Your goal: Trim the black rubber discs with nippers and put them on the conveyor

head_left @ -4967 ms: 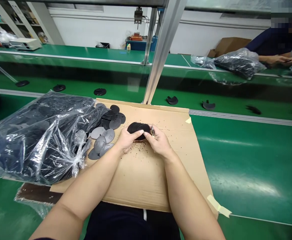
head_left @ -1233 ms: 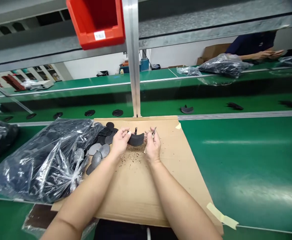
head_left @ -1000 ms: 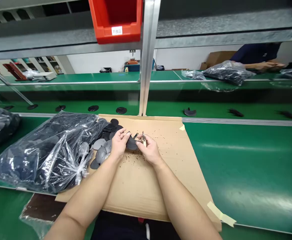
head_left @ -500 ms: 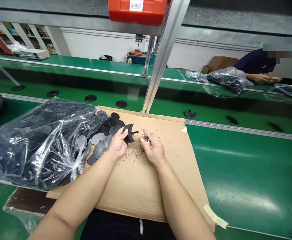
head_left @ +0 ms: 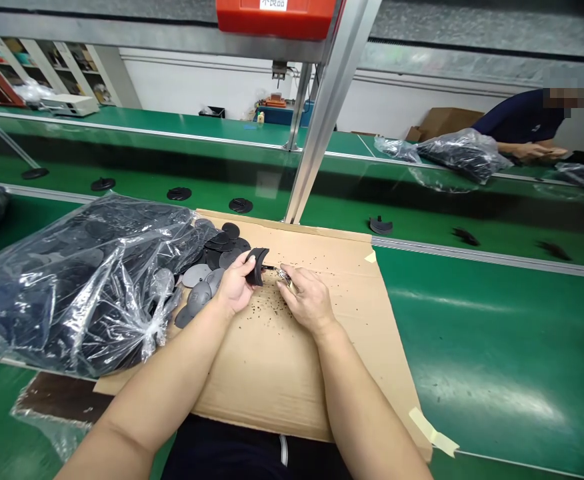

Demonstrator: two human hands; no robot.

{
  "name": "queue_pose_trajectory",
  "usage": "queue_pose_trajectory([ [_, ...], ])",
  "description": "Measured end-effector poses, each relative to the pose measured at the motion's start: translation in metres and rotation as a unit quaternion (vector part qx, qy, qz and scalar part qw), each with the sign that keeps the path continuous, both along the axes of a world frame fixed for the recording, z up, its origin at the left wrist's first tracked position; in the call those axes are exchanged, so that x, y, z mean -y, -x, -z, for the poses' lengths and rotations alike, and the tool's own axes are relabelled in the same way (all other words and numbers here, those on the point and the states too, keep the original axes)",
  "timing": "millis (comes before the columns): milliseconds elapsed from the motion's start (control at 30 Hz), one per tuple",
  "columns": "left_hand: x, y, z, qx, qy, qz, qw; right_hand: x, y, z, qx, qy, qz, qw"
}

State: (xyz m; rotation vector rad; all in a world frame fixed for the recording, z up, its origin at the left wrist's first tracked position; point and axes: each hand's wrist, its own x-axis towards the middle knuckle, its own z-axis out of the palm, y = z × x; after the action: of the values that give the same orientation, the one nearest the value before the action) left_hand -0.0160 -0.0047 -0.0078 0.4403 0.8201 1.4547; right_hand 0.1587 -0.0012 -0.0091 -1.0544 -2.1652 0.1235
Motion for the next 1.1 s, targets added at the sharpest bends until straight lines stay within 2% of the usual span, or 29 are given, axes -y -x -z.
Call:
queue_pose_trajectory([
  [367, 0.000, 0.000, -0.001, -0.008, 0.003, 0.007, 1.000, 0.000, 0.000, 0.002, 0.012, 0.016, 0.002, 1.000],
  [633, 0.001, -0.002, -0.001, -0.018, 0.019, -0.024, 0.999, -0.003, -0.003, 0.005, 0.066, 0.002, 0.031, 0.997],
  [767, 0.000, -0.003, -0.001, -0.034, 0.023, -0.029, 0.999, -0.002, -0.002, 0.007, 0.077, 0.026, 0.046, 0.996],
  [933, 0.000, -0.003, -0.002, -0.049, 0.000, -0.035, 0.998, -0.001, 0.003, 0.008, -0.022, 0.136, 0.024, 0.990],
  [1100, -0.001, -0.003, 0.000, -0.065, -0.012, -0.034, 0.997, -0.004, 0.005, 0.012, -0.186, 0.243, -0.022, 0.952],
])
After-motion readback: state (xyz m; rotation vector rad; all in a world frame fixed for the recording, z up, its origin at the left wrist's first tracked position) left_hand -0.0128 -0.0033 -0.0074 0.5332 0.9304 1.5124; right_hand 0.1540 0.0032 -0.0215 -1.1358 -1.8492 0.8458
